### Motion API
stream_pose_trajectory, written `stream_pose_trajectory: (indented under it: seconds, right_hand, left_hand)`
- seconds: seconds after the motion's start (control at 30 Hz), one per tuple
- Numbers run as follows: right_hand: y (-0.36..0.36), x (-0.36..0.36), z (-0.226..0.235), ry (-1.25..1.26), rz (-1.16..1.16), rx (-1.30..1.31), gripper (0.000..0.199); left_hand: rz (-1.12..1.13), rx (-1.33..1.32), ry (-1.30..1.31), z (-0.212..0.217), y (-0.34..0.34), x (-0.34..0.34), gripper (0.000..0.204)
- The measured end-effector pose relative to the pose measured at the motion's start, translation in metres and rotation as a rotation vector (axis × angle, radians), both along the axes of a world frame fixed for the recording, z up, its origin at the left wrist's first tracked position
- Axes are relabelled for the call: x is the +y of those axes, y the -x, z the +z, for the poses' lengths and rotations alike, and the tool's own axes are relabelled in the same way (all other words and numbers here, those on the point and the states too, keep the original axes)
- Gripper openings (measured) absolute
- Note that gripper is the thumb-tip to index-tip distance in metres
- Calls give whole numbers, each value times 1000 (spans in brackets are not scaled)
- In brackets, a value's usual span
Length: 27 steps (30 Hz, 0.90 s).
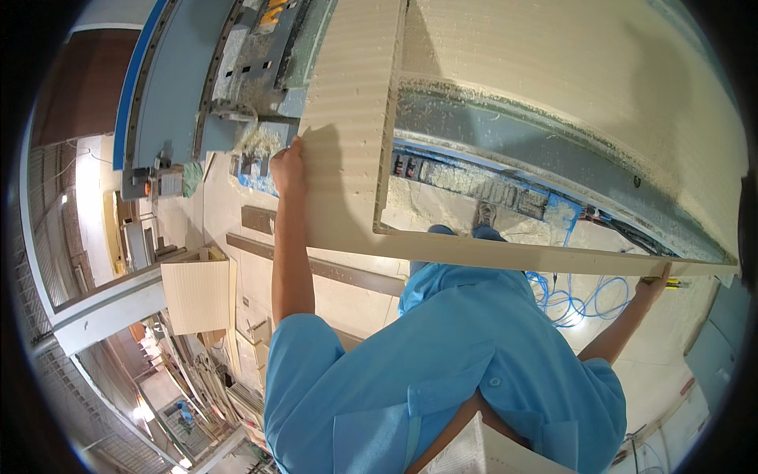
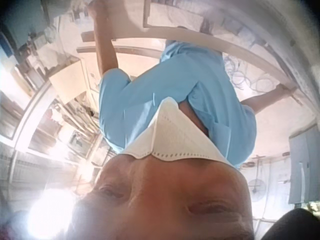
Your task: The person uses a utility knife to score and snap a large white panel on a workbench, then removes the cut piece. They later use a blue air hose to blow dust off the panel and workbench surface.
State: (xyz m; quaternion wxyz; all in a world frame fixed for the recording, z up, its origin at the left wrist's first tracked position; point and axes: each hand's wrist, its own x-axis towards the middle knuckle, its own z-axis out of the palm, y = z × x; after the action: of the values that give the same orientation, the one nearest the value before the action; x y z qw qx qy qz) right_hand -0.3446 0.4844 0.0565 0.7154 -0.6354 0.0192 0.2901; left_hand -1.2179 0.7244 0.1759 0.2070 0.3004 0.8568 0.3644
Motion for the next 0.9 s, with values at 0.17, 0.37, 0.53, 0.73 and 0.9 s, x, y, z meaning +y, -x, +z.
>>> stream_pose_trajectory:
  seconds: [0.17,0.37,0.53,0.73,0.9]
  right_hand:
    - [30,-37,14,-23,-98,90,50]
    - [79,-91,36,-205,-62,-205,51]
    - [55,-144,80,-317,77,-502,52]
    - [37,-171,182,-724,279,-185,57]
    - [81,-164,259,-639,179,-327,65]
  left_hand:
    - [100,-41,-132,14,17,-82,41]
    - [207,-165,-352,4,59,-187,37]
    - [305,-319,-556,-35,71,-294,33]
    - [354,-660,-773,-92,50,-413,40]
    - [478,-878,-888,-144,15,-496,43]
